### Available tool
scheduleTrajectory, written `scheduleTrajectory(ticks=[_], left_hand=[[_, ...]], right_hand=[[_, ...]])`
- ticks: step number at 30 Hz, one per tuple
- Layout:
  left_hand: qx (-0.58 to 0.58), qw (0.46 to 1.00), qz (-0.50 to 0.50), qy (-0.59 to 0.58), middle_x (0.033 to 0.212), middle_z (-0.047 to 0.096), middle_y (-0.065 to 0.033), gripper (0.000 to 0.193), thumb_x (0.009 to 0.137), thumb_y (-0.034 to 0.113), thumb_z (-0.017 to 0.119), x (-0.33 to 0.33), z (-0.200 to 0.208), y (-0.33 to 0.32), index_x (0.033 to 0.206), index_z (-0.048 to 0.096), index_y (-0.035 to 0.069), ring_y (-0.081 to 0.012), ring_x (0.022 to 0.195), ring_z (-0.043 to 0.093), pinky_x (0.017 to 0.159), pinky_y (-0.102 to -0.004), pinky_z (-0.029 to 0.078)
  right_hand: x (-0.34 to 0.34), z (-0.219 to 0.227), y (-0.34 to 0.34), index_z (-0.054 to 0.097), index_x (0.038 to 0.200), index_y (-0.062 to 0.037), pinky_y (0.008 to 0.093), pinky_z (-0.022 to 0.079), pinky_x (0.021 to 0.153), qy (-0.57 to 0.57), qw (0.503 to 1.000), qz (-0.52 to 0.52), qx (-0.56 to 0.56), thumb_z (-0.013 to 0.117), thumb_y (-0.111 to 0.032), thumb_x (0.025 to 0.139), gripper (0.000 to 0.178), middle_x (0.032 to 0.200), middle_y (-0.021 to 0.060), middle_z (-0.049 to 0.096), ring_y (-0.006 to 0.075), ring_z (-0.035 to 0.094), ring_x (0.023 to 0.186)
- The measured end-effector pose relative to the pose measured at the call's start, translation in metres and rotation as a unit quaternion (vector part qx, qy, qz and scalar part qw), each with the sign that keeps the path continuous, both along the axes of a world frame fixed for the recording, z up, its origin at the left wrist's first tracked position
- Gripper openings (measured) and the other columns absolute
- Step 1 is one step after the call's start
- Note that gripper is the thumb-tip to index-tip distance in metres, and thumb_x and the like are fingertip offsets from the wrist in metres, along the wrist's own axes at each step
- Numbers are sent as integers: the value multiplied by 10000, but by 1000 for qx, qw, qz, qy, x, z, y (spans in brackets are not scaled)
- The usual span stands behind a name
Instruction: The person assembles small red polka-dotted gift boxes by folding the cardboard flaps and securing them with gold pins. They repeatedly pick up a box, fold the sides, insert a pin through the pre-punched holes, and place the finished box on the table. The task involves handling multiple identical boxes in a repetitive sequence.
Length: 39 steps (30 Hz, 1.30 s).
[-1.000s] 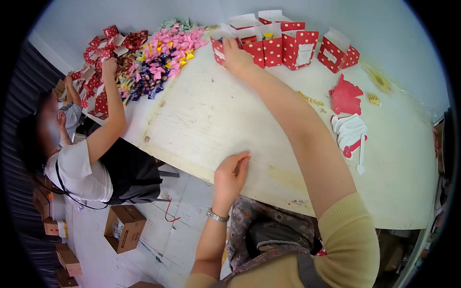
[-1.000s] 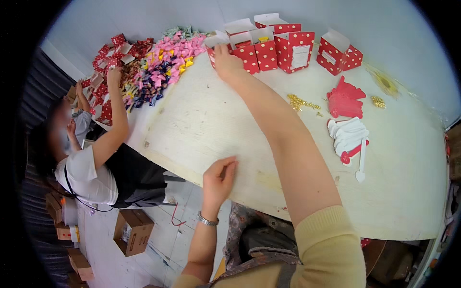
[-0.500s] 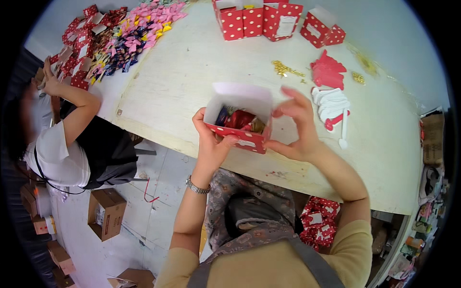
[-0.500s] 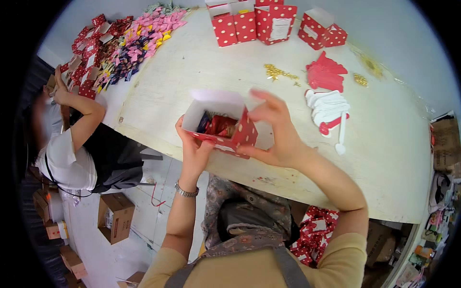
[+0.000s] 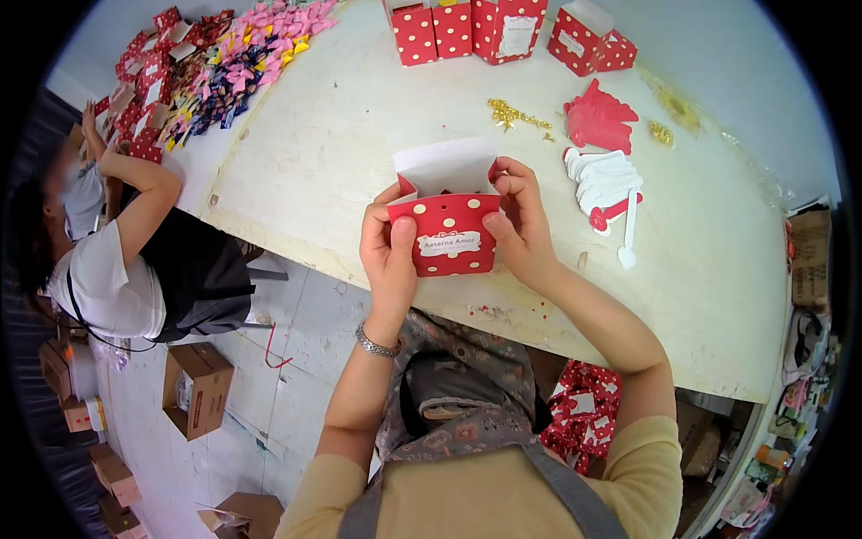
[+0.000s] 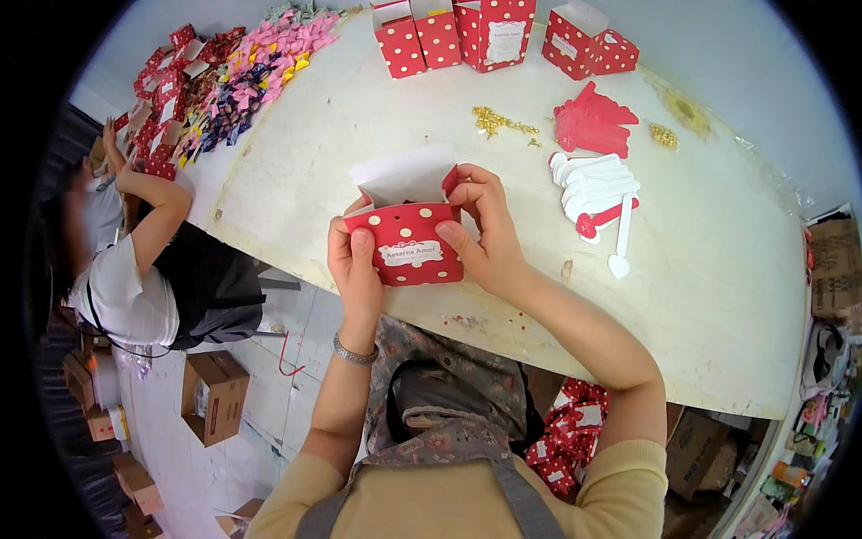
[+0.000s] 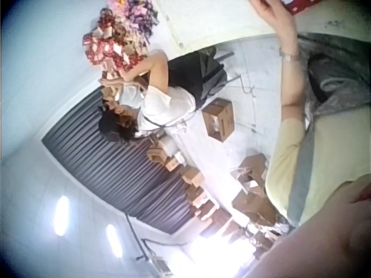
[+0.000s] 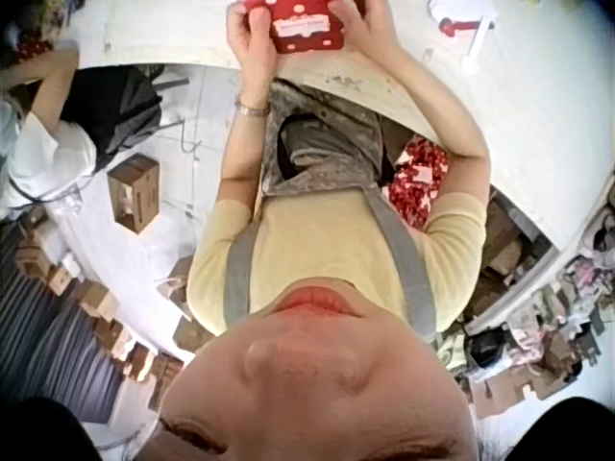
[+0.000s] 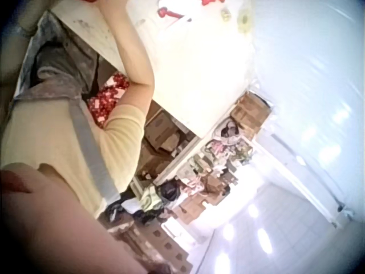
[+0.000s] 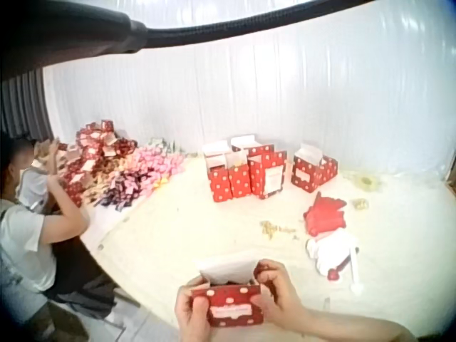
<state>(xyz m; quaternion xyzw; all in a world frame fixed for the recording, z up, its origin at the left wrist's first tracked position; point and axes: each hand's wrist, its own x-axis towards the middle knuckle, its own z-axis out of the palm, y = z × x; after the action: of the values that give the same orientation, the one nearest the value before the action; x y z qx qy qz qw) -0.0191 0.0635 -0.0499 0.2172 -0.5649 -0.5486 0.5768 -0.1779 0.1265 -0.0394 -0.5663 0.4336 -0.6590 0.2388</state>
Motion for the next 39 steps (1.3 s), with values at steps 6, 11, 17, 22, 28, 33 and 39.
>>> scheduleTrajectory(ticks=[6,11,17,22,28,33,39], left_hand=[[99,995,20,1,940,608,-53,133,905,121,600,-13,7,0,858,592,-3,-66,809,527,723,-216,443],[122,985,43,-118,674,537,31,170,909,151,606,-19,24,-6,817,580,11,-25,620,439,573,-180,384],[91,995,31,-15,813,608,-21,135,942,129,531,-28,27,-6,974,542,-1,-50,738,551,660,-199,464],[110,989,-46,-93,980,630,-90,195,942,76,499,-17,30,-3,1117,493,-7,-78,833,588,721,-216,484],[170,977,-103,-71,961,627,-92,251,938,67,485,-15,42,-6,1184,458,22,-79,793,593,682,-214,487],[184,966,-109,-148,905,611,-75,256,935,54,475,-12,43,-13,1189,446,64,-79,778,586,637,-220,484],[121,978,-121,-123,869,600,-46,192,926,9,472,-3,39,-11,1112,490,52,-66,763,561,654,-213,471]], right_hand=[[8,4,-2,552,887,15,281,414,828,26,991,-129,23,560,-91,900,106,1089,119,493,178,499,962],[5,0,-5,552,855,25,234,432,688,15,985,-170,37,582,-89,895,124,1006,86,526,117,524,798],[5,4,-10,546,832,25,213,443,593,-33,987,-138,69,644,-86,861,151,969,65,527,75,509,706],[-2,14,-9,551,901,13,231,491,636,-123,973,-100,170,686,-126,838,204,901,49,575,92,567,738],[-9,24,-7,572,1073,10,259,516,667,-111,959,33,259,649,-200,872,302,926,73,655,112,618,798],[-6,18,-5,569,1105,8,259,515,665,-74,958,18,277,587,-229,912,306,921,67,657,99,616,775],[-1,28,-1,560,1120,5,242,501,703,-72,965,47,248,531,-146,939,238,959,38,641,88,593,831]])
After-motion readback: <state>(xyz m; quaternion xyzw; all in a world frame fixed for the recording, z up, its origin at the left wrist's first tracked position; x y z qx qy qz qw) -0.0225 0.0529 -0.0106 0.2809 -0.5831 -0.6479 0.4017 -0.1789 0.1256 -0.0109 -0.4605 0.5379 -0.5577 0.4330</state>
